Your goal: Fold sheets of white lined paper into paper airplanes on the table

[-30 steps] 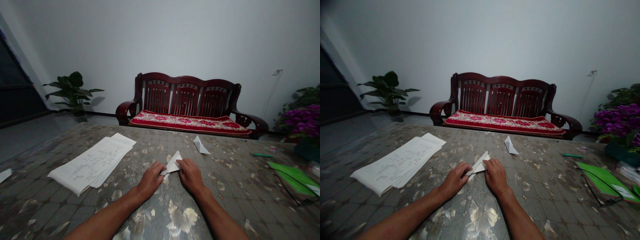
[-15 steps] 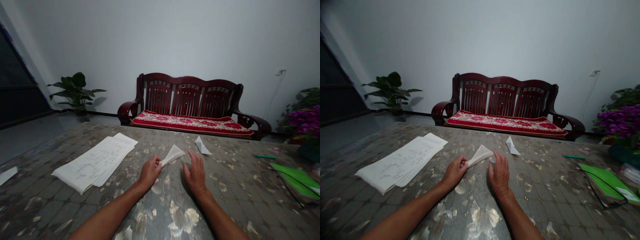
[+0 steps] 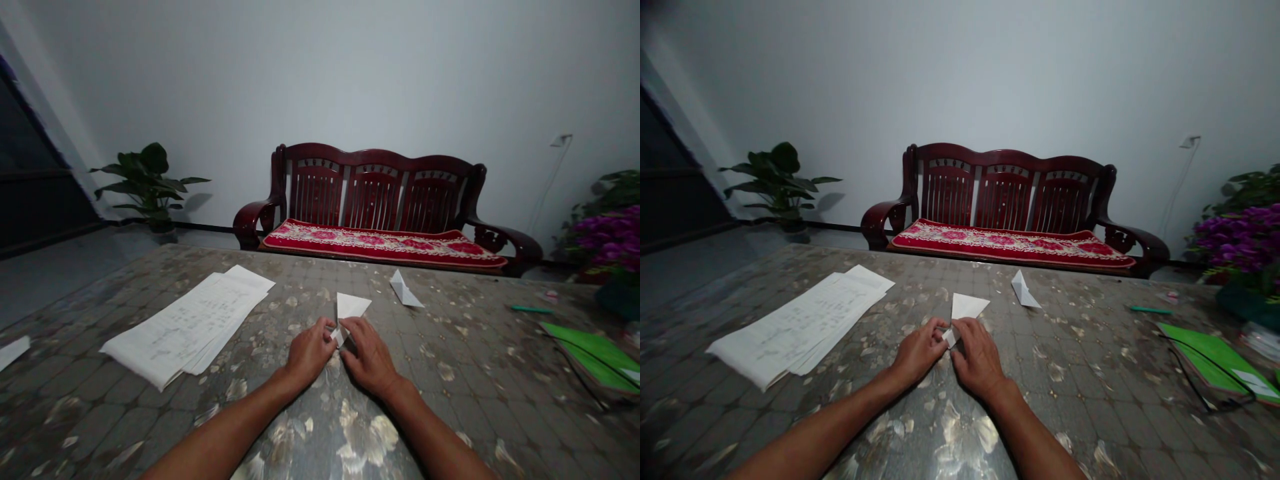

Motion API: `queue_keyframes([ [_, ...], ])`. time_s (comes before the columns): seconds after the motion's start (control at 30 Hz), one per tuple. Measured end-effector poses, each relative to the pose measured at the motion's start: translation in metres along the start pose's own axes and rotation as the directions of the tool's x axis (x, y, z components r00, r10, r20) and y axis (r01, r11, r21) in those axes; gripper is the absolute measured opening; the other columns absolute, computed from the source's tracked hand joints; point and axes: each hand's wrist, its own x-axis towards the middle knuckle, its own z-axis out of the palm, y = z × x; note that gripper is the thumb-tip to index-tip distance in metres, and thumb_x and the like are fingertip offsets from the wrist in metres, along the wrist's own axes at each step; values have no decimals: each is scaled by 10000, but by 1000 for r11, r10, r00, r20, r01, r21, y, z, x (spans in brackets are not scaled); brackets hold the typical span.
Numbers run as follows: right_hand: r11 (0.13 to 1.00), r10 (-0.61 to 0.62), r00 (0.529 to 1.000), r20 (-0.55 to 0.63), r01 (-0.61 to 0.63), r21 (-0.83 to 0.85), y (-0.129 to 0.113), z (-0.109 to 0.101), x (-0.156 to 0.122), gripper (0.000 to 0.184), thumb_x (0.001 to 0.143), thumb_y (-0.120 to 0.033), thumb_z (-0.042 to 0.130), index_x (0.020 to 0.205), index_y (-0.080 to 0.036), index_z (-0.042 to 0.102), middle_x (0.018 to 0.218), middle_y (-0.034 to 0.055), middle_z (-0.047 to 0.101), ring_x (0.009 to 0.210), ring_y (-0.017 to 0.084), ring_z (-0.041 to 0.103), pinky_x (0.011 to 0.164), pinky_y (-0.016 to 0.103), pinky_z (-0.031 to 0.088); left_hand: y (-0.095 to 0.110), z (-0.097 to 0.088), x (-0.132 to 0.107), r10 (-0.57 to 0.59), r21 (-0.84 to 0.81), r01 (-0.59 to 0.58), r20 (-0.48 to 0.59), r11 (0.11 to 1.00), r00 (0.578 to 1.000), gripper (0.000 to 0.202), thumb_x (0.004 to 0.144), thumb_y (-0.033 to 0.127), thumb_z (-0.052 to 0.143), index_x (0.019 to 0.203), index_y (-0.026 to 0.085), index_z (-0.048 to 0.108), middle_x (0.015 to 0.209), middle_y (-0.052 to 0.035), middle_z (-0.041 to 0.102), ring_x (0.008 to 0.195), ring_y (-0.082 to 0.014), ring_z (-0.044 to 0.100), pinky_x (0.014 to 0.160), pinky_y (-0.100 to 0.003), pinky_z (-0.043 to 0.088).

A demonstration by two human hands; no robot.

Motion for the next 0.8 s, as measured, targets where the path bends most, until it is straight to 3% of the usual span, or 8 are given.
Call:
queue_keyframes([
  [0.17,998,58,997,55,-58,-5,-7,-3,2,454,788,-163,579,1237,-234,570,1240,94,533,1147,240,500,992,398,434,0,8,-5,155,-48,-154,17,987,988,193,827,155,552,989,228,629,910,5,734,812,-169,679,726,-250,454],
  [0.3,997,67,997,48,-69,33,-3,-2,1,400,760,-98,563,1138,-218,617,1188,79,538,1134,214,500,998,361,425,-5,12,-5,227,-90,-224,34,971,973,264,801,89,528,985,222,663,954,-6,730,858,-172,673,787,-262,471],
  [0.47,995,48,999,11,-48,89,4,2,-2,429,731,-57,521,1128,-192,614,1179,94,550,1150,213,508,1016,367,426,-10,14,-1,304,3,-304,26,953,952,286,784,55,539,975,214,681,987,-32,692,938,-193,644,848,-291,476],
  [0.7,989,47,995,-93,-33,145,13,9,-5,475,733,-18,453,1147,-198,599,1169,102,574,1145,207,538,1016,399,452,-10,10,3,455,194,-453,36,870,890,239,839,113,597,1024,243,673,1059,-48,615,1011,-205,583,888,-321,477],
  [0.8,989,47,990,-131,-27,148,15,9,-5,503,730,-1,426,1159,-200,598,1160,99,590,1128,202,553,1004,401,466,-12,4,10,562,278,-560,81,781,823,249,843,153,636,1062,264,669,1195,-60,606,1157,-252,528,1004,-419,422],
])
